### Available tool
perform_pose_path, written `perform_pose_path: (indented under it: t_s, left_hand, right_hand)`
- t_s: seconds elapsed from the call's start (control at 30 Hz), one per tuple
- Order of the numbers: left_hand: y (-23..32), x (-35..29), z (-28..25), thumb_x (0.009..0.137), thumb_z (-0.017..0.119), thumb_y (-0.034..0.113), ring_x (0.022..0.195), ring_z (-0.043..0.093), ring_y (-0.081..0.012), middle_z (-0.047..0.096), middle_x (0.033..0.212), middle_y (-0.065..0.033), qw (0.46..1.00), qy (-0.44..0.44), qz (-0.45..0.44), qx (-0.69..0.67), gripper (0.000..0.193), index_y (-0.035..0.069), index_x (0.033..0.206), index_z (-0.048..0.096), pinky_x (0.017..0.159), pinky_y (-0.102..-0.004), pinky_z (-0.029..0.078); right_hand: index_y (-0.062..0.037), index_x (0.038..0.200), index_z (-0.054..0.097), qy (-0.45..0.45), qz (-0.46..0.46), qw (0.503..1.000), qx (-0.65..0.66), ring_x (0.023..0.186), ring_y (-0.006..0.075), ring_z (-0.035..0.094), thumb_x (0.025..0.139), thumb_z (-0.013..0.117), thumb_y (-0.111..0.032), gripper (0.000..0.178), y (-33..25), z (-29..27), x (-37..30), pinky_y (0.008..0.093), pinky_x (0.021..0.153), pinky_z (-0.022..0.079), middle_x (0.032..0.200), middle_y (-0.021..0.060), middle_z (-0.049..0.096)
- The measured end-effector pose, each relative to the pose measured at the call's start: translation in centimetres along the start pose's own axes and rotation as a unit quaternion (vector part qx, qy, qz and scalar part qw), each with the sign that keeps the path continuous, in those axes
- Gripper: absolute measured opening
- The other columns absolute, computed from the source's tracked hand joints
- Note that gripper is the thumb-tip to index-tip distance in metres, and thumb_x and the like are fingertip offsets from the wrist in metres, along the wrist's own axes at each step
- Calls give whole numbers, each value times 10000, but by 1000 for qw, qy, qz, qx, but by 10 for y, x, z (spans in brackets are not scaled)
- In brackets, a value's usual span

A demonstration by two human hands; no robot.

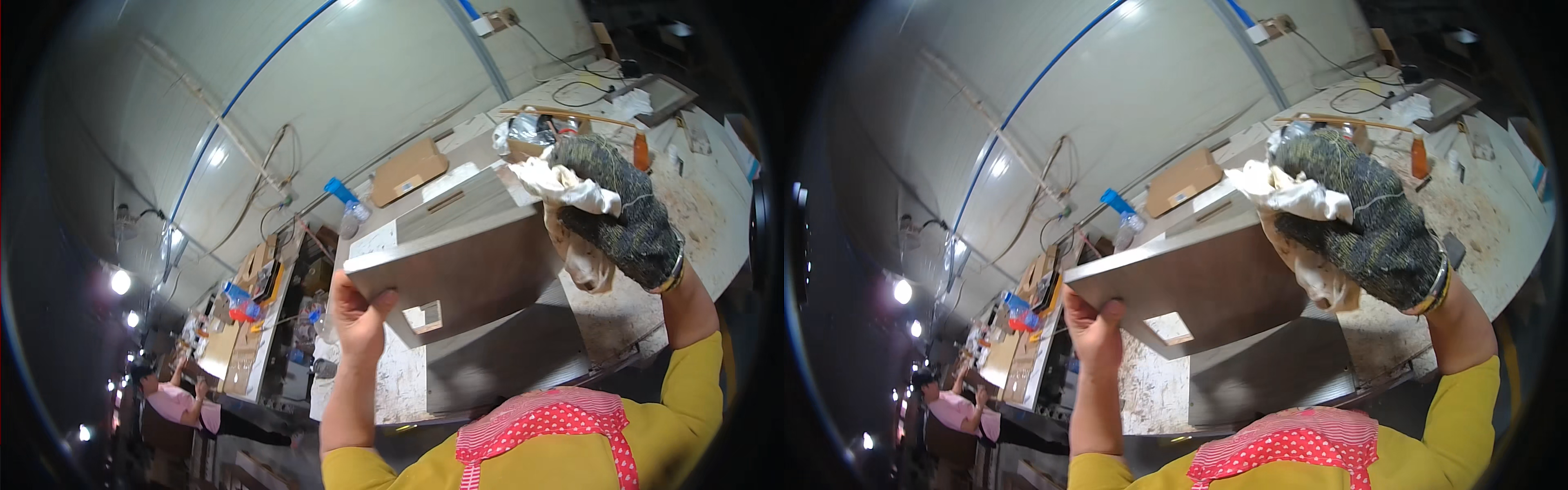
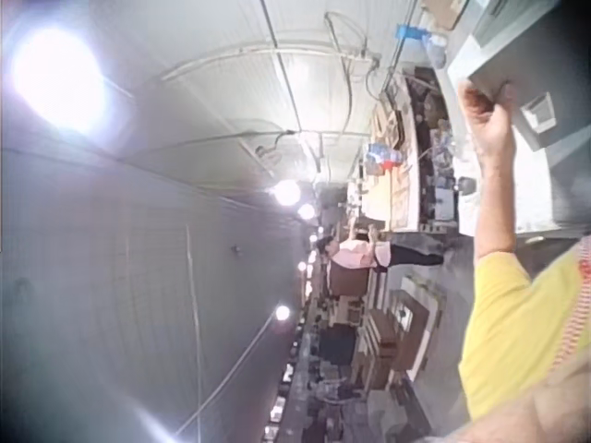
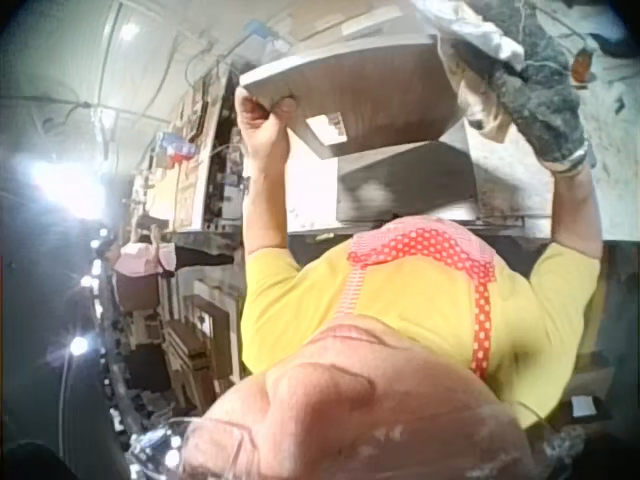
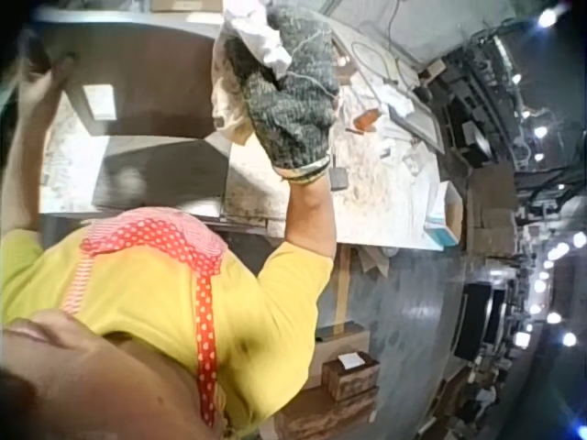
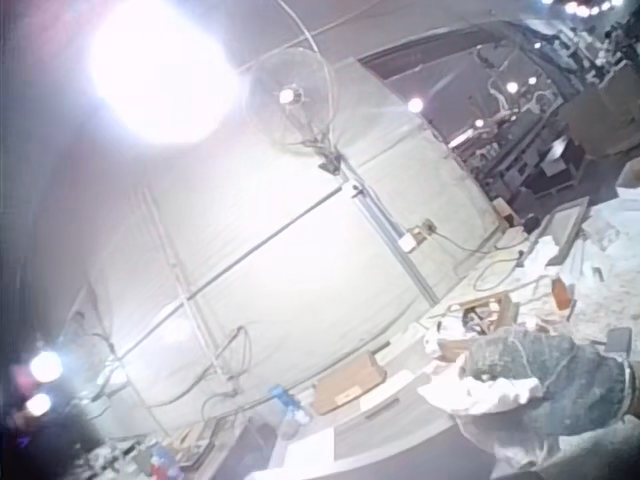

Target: The person applies liquid from a bottle onto a cloth and wipes grooved wooden boards and panels with cutouts one by one with the cloth.

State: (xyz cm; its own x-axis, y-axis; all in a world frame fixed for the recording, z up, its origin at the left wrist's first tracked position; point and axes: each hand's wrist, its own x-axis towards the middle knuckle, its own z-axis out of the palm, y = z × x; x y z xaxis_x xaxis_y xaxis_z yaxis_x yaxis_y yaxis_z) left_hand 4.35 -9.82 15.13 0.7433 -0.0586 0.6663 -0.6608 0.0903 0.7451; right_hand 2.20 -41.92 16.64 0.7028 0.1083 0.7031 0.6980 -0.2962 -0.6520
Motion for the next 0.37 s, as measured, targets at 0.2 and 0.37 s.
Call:
perform_pose_path:
  t_s: [0.2, 0.37]
  left_hand:
    - [-13, -33, -37, 741, 696, -32, 934, 553, -116, 592, 987, -25, 998, 13, -34, -56, 359, 66, 1031, 508, 835, -279, 431]
    - [-28, -37, -58, 848, 646, 136, 950, 532, -109, 585, 1010, -28, 1000, -18, -20, -16, 325, 55, 1124, 494, 846, -261, 414]
  right_hand:
    - [-64, 1183, 574, -85, -151, 961, -215, 1187, 331, 463, 748, 623, -167, 450, -10, 31, 3, 429, 1020, 319, 1226, 123, 541]
    - [-59, 1142, 589, -71, -223, 938, -255, 1131, 296, 516, 732, 692, -275, 475, 19, 92, 17, 398, 1034, 312, 1180, 160, 566]
